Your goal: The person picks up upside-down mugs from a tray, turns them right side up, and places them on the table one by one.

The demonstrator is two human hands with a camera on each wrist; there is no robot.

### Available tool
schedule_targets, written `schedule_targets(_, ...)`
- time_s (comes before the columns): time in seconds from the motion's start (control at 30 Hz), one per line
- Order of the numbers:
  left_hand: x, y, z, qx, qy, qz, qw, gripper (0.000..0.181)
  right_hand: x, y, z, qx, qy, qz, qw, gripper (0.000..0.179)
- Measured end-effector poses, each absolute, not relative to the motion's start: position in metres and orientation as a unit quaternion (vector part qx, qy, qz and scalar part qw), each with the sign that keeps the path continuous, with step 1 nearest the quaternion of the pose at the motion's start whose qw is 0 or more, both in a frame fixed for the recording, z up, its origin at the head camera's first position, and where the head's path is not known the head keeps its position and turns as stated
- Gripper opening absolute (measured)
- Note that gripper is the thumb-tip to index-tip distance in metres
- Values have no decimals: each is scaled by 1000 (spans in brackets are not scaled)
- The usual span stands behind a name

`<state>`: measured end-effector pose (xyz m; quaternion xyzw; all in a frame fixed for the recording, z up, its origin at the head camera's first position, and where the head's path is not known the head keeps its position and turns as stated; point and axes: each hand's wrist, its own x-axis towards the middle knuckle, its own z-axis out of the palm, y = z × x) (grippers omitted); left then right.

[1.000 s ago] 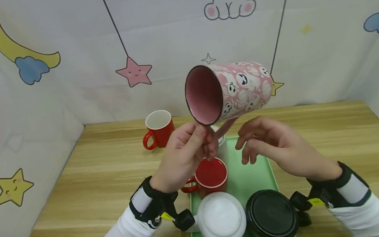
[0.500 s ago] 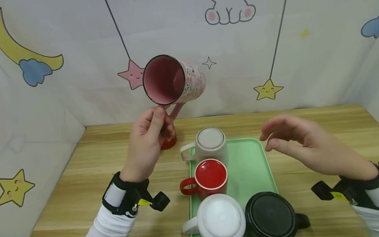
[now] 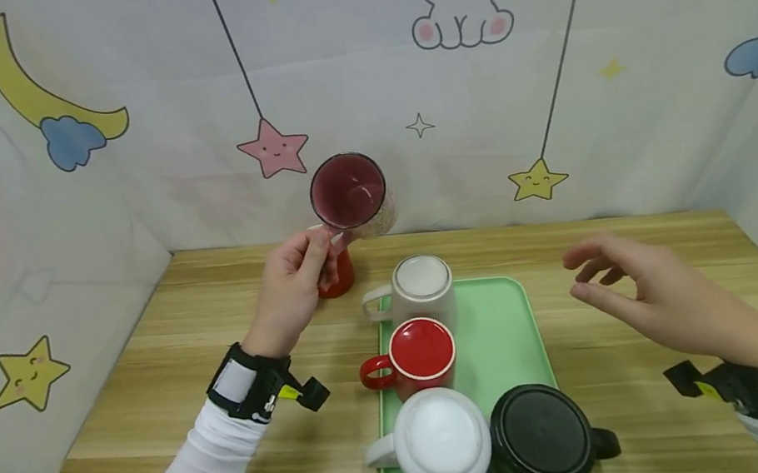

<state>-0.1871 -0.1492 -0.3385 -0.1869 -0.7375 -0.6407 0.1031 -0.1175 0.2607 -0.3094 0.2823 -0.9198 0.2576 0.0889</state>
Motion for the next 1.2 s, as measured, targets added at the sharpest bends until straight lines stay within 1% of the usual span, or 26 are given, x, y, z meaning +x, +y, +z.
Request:
schedule_targets(0.33,-196,-143,-364,-155,-761,-626,71,38,-118,275,-324,245,-939,238,38,42)
schedule_targets(0.6,-200,-140,-376,-128,-777,-614,54,41,-120,279,-328,244,-946,211,9,51)
schedule_targets(0.87,-202,-140,-386,-98,-784,-612,34,47,-120,277,-329,238,-950,200,0,54)
schedule_targets(1.2,-207,-140,-395,-84,-782,-618,13,45,-120,276,-333,244,-951,189,4,49)
